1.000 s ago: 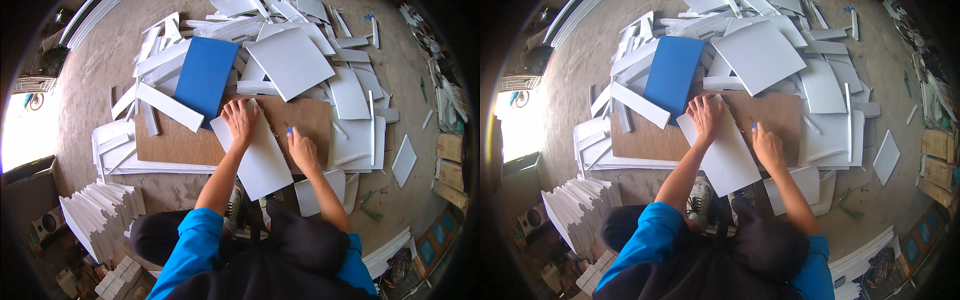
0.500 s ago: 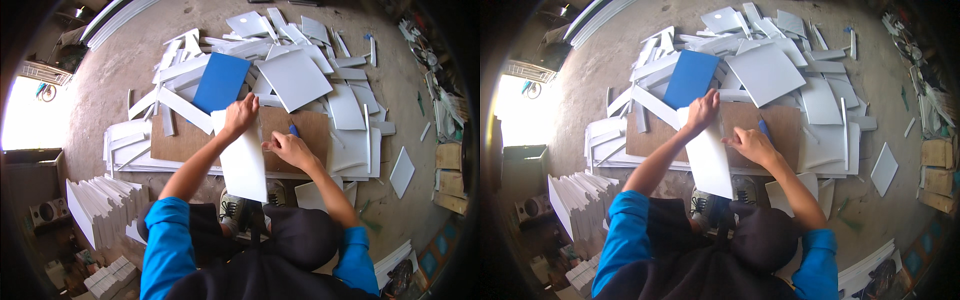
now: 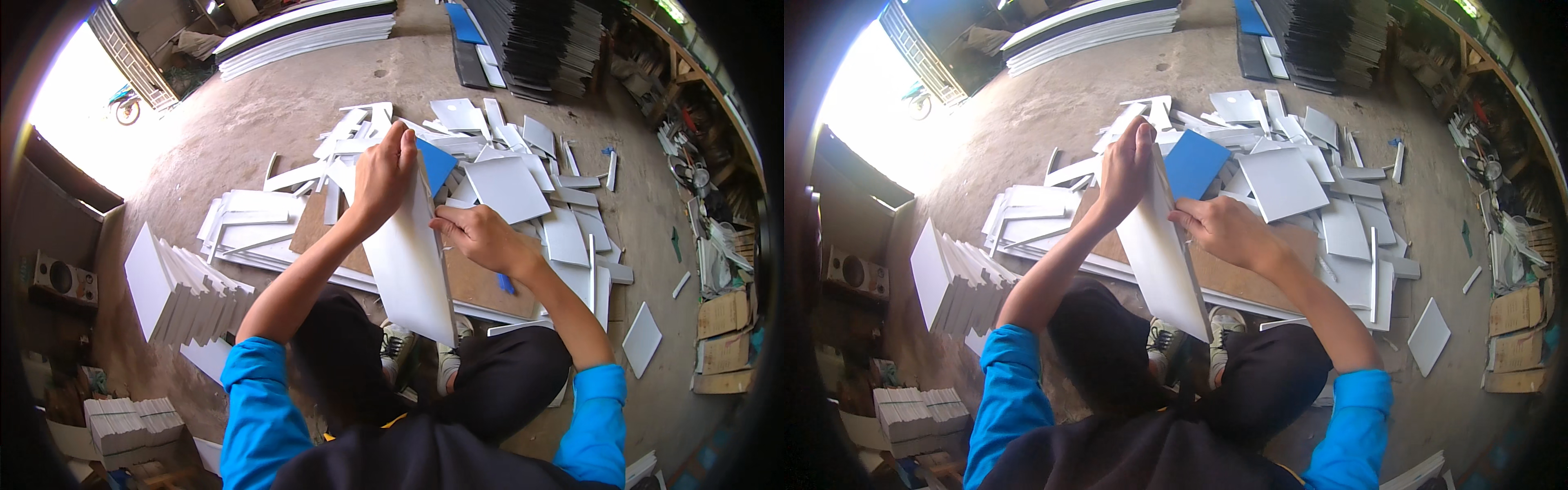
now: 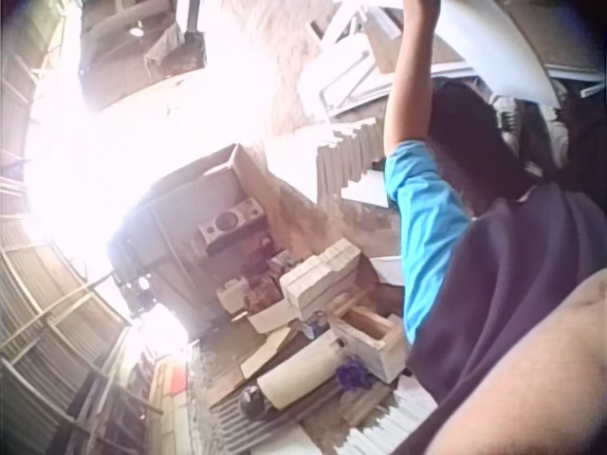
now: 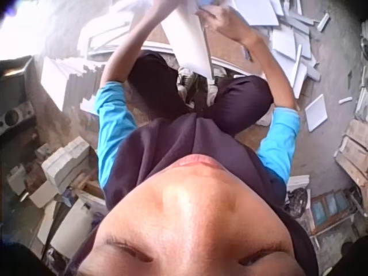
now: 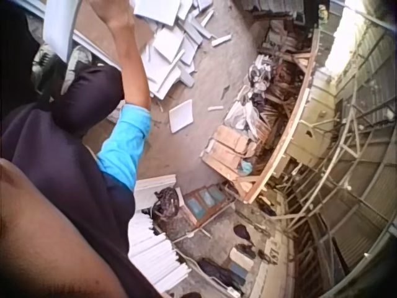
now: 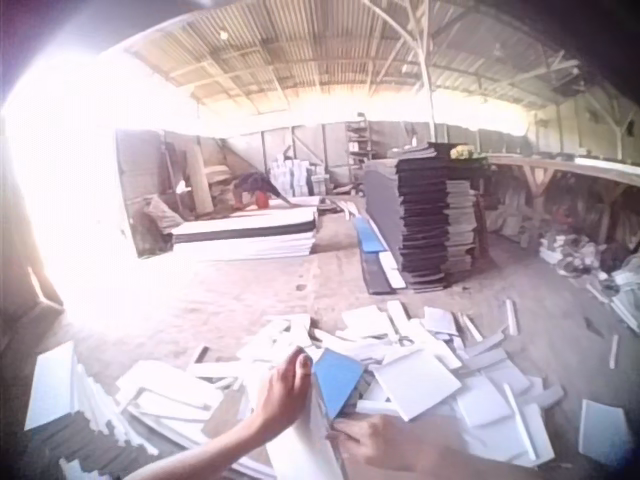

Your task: The person sits on the floor and uses a utility knife to cut a blue plastic sheet and a white plastic sheet. They align the sheets, score the edges with the knife, and snap off the excess material to create straight cuts.

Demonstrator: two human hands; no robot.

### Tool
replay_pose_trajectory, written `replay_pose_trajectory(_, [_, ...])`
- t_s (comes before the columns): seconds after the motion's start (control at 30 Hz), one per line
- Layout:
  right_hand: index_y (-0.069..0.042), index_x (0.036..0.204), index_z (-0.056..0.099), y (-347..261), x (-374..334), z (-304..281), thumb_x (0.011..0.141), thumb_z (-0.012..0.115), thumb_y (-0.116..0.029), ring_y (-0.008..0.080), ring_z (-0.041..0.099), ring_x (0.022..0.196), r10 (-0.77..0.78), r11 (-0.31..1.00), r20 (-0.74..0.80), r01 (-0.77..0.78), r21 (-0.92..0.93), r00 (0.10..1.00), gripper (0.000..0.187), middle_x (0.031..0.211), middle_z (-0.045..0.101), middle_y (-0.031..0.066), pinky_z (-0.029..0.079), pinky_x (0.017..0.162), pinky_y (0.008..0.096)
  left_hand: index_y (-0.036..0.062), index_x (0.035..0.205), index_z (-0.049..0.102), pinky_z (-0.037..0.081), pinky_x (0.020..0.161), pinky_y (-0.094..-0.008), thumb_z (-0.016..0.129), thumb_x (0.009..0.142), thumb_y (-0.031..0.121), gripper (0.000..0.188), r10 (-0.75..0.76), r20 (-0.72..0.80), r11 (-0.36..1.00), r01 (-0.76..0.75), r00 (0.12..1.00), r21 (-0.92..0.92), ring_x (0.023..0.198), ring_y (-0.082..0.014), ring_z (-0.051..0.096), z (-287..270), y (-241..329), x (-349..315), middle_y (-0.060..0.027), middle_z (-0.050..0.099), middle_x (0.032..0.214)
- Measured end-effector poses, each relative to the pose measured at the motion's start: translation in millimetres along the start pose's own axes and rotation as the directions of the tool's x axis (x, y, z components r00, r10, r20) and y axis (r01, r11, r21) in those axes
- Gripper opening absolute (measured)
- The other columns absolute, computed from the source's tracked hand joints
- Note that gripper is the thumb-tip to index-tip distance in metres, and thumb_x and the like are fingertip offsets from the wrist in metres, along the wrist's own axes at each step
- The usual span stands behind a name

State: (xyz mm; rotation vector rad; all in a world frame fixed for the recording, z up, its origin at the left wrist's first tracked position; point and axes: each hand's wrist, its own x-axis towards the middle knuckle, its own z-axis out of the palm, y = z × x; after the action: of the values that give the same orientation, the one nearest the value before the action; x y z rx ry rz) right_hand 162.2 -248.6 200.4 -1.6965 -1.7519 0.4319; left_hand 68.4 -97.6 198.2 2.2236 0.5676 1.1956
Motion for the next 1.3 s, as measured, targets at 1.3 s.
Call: replay_pose_trajectory(1.3, [-0.002, 0.083, 0.048, 26, -36, -3, 0.090, 0.049, -0.020, 0.0089, 0.050, 0.055, 0.257, 0.965, -0.143, -0.246, 0.089, 0.956, 0.020, 0.064, 0.053, 0.0037, 0.041, 0.051, 0.0259, 0.0057, 0.077, 0.045, 0.039, 0.055, -0.0379, 0.045, 0.088, 0.019, 0.017, 0.210, 0.138, 0.974, -0.219, 0.968, 0.051, 0.047, -0.0313, 0.047, 35, -3, -26, -0.0120, 0.050, 0.050])
